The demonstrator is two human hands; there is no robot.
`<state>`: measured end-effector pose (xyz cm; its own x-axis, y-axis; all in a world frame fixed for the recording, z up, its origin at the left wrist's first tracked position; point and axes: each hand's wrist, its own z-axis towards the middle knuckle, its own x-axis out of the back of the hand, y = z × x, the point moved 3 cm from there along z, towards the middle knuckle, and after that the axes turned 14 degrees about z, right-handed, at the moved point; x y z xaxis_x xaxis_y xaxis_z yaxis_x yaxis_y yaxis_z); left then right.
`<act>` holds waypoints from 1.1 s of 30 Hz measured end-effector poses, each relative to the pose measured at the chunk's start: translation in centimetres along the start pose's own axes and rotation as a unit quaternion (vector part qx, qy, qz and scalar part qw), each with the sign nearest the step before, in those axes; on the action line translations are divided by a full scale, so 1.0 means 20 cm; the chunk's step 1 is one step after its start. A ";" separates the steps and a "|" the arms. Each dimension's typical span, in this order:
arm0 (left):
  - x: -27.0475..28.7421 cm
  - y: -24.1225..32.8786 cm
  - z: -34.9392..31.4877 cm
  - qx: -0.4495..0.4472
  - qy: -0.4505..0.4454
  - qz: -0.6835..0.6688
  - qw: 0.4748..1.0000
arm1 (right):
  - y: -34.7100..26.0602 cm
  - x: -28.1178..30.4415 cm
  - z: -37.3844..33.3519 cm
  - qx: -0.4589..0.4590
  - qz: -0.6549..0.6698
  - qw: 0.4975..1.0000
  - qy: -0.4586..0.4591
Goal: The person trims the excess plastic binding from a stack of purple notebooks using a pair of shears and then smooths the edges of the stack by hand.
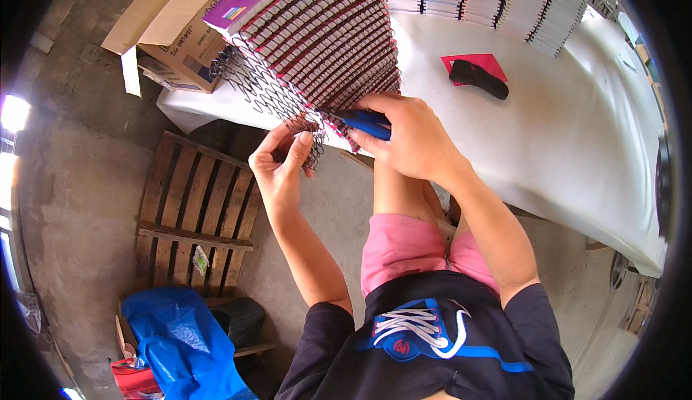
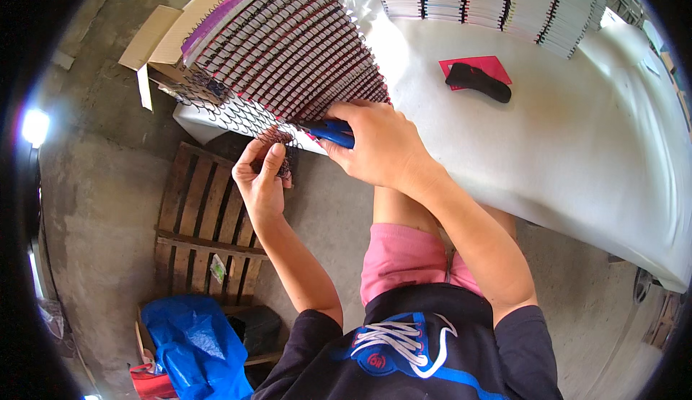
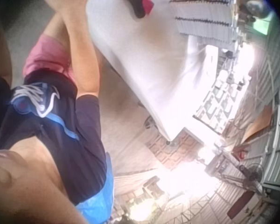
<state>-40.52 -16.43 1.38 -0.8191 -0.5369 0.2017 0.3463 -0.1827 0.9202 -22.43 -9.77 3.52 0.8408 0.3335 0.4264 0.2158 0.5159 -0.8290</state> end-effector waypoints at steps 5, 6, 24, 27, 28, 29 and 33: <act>-0.02 0.01 -0.02 0.010 0.025 -0.001 1.000 | -0.07 -0.02 -0.03 0.143 -0.189 0.964 0.120; -0.03 0.00 -0.03 0.017 0.030 -0.006 0.999 | -0.07 -0.02 -0.03 0.144 -0.202 0.961 0.121; 0.25 -0.19 -0.01 0.135 0.059 -0.042 0.988 | 0.39 0.27 -0.30 0.036 -0.138 0.989 0.040; 0.24 -0.24 0.20 0.110 0.074 0.007 0.991 | 0.54 0.40 -0.48 -0.036 -0.167 0.984 0.045; 0.22 -0.22 0.30 0.102 0.064 0.024 0.992 | 0.52 0.43 -0.49 -0.051 -0.149 0.986 0.062; 0.19 -0.16 0.40 0.075 0.066 0.069 0.993 | 0.52 0.42 -0.49 -0.047 -0.174 0.982 0.053; 0.00 -0.19 0.98 -0.140 0.158 0.221 0.952 | 0.50 0.36 -0.46 -0.035 -0.239 0.969 0.039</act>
<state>-50.78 0.33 4.40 -0.4019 -0.8248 0.3977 0.7703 -0.0697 0.6339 -9.70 -9.48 -5.12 0.6703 0.0069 0.7420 0.6215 0.5411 -0.5665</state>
